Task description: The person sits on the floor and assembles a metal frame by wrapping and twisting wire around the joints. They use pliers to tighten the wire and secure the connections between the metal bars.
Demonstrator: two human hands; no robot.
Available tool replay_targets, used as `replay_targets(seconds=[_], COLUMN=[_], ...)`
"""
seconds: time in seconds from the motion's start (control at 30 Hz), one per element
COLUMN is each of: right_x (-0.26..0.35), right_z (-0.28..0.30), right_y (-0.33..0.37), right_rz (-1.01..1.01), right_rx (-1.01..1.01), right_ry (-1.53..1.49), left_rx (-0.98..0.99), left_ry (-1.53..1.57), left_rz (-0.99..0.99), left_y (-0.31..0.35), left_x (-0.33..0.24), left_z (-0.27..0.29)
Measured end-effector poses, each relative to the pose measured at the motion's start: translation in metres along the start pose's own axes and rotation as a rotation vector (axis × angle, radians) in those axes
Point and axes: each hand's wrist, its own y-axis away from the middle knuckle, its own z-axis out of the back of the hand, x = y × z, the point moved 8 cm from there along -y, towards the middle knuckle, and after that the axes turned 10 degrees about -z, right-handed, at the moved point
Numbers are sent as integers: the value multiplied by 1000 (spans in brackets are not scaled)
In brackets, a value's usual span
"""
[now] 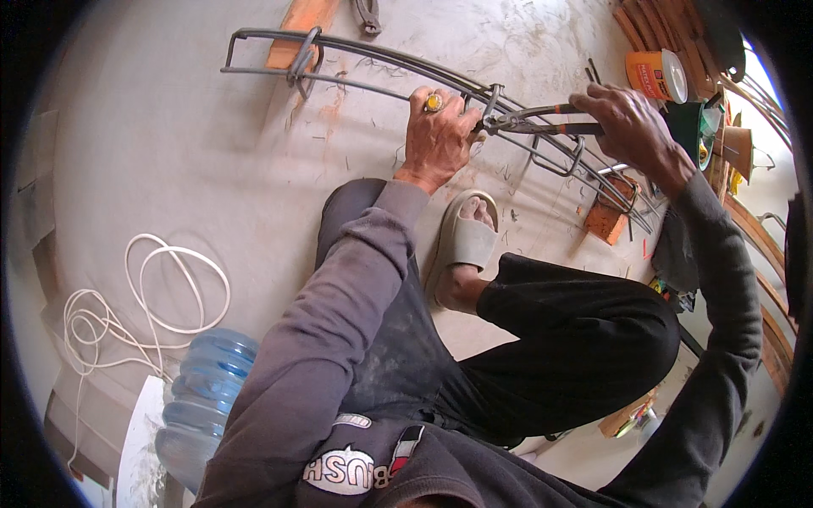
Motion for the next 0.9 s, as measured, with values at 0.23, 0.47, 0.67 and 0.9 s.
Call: replay_targets(seconds=[0.23, 0.47, 0.67, 0.9], right_x=[17, 51, 87, 68], right_z=[-15, -48, -65, -66], right_y=[40, 83, 108, 100], right_rz=[-210, -5, -541, -388], right_rx=[244, 618, 1198, 1123], right_ry=[-403, -889, -1979, -1672], left_rx=[30, 14, 16, -94], left_ry=[-30, -49, -36, -199], left_rz=[9, 4, -5, -90], left_y=[3, 6, 5, -16], left_x=[-3, -3, -3, -70], left_z=[0, -2, -2, 27])
